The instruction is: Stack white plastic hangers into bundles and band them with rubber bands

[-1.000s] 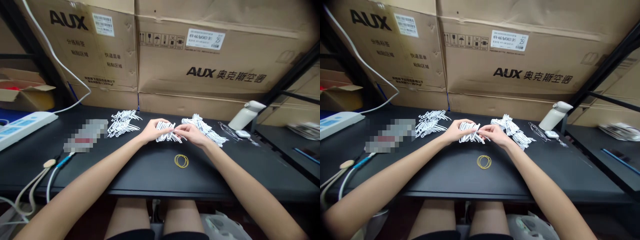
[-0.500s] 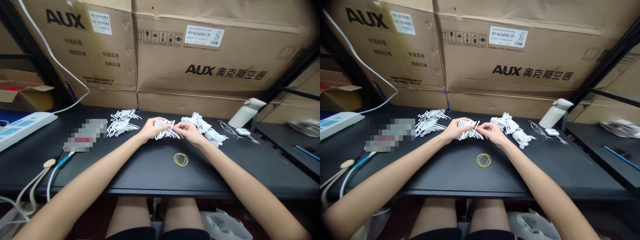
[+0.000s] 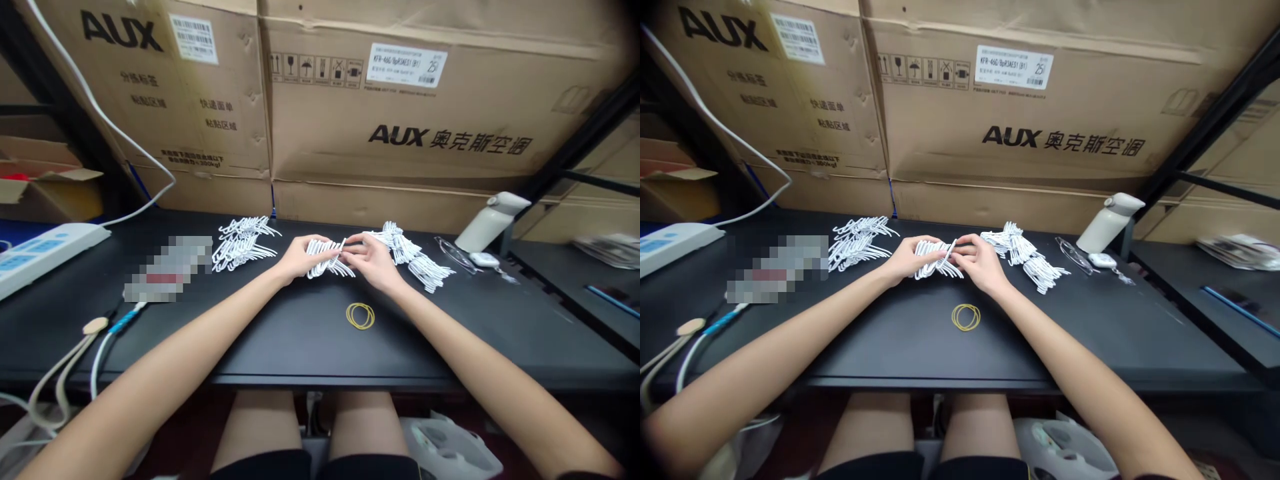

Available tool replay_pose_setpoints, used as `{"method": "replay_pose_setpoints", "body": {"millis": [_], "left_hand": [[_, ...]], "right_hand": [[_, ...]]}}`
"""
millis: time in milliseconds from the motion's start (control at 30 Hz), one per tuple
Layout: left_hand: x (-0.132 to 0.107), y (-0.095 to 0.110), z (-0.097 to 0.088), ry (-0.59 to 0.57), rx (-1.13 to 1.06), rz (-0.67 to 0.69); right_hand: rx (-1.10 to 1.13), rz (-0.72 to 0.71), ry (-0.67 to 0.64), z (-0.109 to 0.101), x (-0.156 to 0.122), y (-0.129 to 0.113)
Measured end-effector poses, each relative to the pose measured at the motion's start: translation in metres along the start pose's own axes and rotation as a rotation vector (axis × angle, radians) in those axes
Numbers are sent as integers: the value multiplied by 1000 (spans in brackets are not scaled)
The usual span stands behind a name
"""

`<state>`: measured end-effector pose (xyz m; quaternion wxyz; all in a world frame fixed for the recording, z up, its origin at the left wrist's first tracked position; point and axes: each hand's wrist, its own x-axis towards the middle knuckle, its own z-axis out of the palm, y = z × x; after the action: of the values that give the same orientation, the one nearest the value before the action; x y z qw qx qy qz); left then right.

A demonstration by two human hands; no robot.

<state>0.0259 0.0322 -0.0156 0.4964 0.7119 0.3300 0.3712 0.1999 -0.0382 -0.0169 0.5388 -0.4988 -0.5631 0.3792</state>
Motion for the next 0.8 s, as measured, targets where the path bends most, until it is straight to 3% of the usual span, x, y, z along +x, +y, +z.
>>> {"method": "replay_pose_setpoints", "body": {"millis": [167,333,567,800], "left_hand": [[-1,0,0,-2,21,-5],[0,-1,0,-9,39,0],[-1,0,1,14,69,78],[-1,-3,2,24,91,25]], "right_hand": [[-58,-54,-74,-2,1,0],[-17,59,-157,-8,4,-1],[-10,114,-72,-1,1,-3],[-118,49,5,12,-5,-1]]}}
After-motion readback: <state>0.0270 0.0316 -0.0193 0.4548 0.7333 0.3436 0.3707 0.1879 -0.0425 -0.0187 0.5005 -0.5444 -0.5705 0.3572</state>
